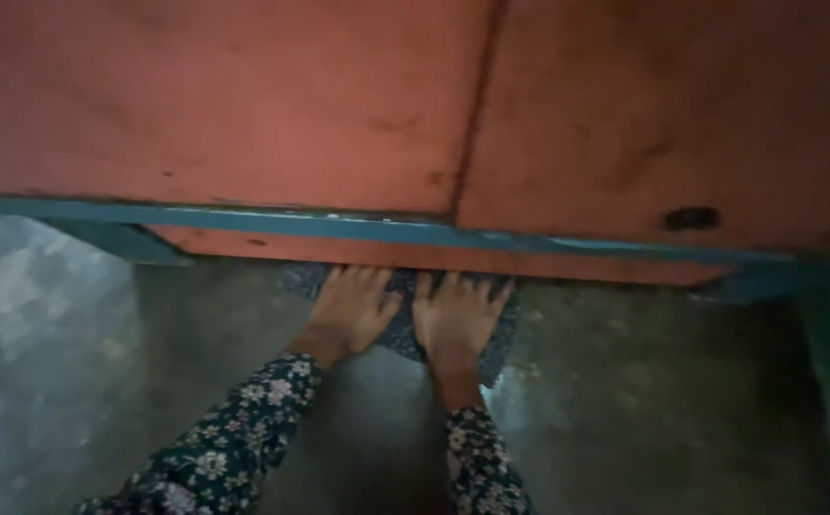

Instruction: The recorder uses a wet cloth and a bucket of water to scrub the floor and the base of the walls in a transition area of a house.

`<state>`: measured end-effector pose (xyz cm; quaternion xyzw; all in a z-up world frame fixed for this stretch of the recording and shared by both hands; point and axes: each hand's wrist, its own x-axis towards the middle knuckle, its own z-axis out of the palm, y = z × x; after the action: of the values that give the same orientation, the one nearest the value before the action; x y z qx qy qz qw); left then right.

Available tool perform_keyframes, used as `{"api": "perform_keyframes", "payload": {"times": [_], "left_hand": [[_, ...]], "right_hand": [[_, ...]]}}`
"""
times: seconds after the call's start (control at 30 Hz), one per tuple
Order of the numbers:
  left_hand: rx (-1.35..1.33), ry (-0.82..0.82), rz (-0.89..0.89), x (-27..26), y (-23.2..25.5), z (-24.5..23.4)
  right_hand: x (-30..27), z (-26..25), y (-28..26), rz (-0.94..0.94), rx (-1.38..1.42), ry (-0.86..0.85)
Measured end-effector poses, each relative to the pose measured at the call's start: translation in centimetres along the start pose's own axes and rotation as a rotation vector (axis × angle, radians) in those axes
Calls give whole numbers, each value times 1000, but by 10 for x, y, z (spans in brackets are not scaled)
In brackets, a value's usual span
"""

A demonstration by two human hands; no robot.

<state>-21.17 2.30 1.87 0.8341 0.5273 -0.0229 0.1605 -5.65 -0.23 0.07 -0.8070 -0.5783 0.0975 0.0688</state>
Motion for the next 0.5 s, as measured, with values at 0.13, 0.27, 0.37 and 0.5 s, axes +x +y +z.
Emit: {"api": "perform_keyframes", "payload": {"times": [0.13,0.27,0.37,0.5], "left_hand": [[74,108,-33,-30,-81,-3],[85,218,-89,-63,-136,-13],[23,216,-140,-73,-157,-21],[-11,257,-192,-79,-158,-3]], "right_hand": [[-6,16,-78,-151,75,133],[-10,28,-145,-269,126,46],[-5,21,-176,-338,132,-34],[-9,28,-177,-427,214,92]]}}
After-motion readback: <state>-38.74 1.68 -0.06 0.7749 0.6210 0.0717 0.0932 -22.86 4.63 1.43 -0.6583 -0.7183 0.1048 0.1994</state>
